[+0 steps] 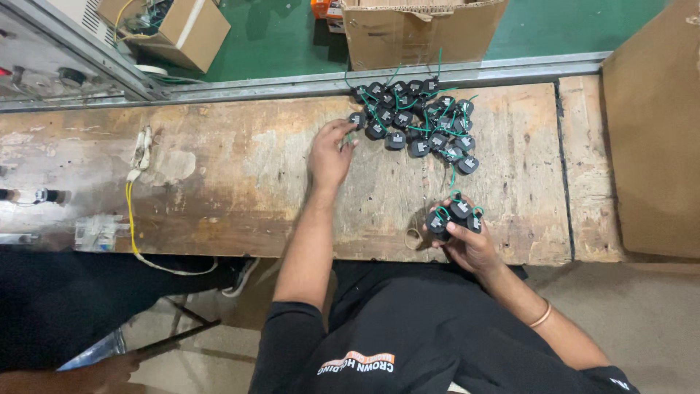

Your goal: The person sits at a workbench assembling small black electronic components with green wires. They pick up a component, work on its wire connection by hand, and place finished units into a cardboard box beside the bench, repeating this cycle.

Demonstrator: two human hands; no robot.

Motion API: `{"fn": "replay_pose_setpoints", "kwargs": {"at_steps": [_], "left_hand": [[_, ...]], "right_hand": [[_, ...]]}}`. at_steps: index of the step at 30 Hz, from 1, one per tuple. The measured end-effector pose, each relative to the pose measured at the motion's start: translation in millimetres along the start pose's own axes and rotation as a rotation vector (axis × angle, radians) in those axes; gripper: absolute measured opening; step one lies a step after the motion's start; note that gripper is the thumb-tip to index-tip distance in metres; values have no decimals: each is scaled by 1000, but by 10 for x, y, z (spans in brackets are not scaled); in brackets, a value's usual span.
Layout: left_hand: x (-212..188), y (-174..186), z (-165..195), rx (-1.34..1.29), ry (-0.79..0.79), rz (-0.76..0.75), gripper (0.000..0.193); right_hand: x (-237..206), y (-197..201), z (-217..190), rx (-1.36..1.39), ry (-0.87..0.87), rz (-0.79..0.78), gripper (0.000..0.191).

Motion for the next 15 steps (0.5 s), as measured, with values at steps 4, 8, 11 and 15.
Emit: {"fn": "replay_pose_setpoints", "kwargs": {"at_steps": [4, 8, 11, 15], "left_hand": [[-19, -23, -308, -266, 243, 72, 17], [-351, 154, -386, -691, 413, 305, 17], [-744, -141, 210, -1216, 340, 176, 16], [-931, -563, 1249, -929, 8, -284, 17]], "right_hand": [[-51, -78, -24, 47, 16, -91, 45], [-9, -10, -7, 100, -15, -23, 48], [22, 92, 20, 181, -37, 45, 52], [-7, 158, 73, 116, -39, 17, 55]]}}
Point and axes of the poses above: each hand's wrist, its own x-axis towards the middle knuckle, its own y-axis out of the back of the hand, z = x × y, the point moved 9 cm from there along x, towards the middle knuckle, and after that the axes turned 4 degrees about -x, right-handed, at the moved point
